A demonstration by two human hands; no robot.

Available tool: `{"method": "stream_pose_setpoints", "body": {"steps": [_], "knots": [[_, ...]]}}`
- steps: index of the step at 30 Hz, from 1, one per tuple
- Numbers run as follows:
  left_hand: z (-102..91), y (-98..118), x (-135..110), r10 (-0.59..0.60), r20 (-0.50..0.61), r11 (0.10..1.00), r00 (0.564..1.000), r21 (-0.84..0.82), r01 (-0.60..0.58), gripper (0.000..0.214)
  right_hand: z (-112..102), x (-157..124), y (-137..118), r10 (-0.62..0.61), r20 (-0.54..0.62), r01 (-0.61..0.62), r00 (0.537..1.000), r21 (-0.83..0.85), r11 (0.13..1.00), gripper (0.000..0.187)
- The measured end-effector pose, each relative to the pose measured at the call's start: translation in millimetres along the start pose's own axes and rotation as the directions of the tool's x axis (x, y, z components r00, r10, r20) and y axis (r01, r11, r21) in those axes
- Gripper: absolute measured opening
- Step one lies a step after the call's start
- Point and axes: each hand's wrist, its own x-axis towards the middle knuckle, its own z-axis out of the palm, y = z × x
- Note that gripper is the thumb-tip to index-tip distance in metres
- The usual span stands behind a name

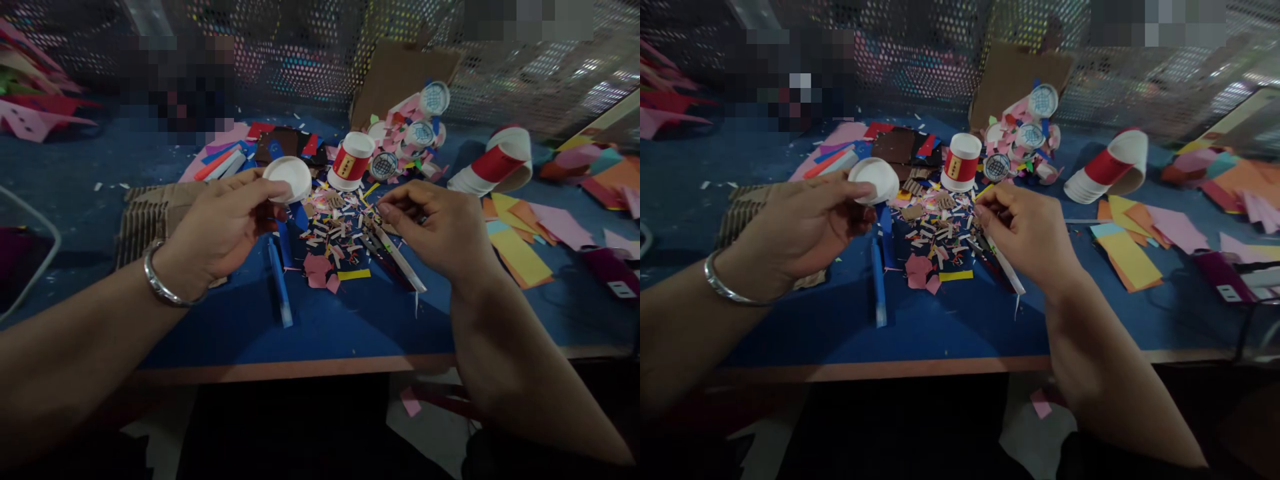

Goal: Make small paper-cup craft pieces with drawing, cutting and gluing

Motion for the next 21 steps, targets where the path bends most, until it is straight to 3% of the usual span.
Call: {"method": "stream_pose_setpoints", "body": {"steps": [6,11,13,17,21], "knots": [[7.7,5.6,-4.9,-0.037,0.042,0.999,0.998,-0.014,0.037,0.012,-17.9,-12.0,19.7,0.024,0.116,-0.003,0.993,-0.182,0.983,0.009],[10.8,-11.5,-7.9,-0.104,0.131,0.994,0.986,-0.012,0.107,0.017,-22.8,-36.7,34.7,0.097,0.314,0.011,0.945,-0.323,0.946,0.023],[11.1,-19.1,-9.6,-0.123,0.148,0.992,0.981,0.019,0.122,0.018,-21.2,-44.4,37.4,0.116,0.328,0.006,0.937,-0.348,0.938,0.03],[9.3,-26.1,-11.4,-0.069,0.179,0.996,0.981,0.068,0.058,0.027,-20.1,-49.1,33.2,0.105,0.302,-0.021,0.948,-0.269,0.963,0.038],[5.4,-28.4,-11.3,-0.012,0.198,0.996,0.98,0.094,-0.006,0.044,-26.3,-46.5,14.5,0.099,0.253,-0.102,0.962,-0.003,0.995,0.03]]}}
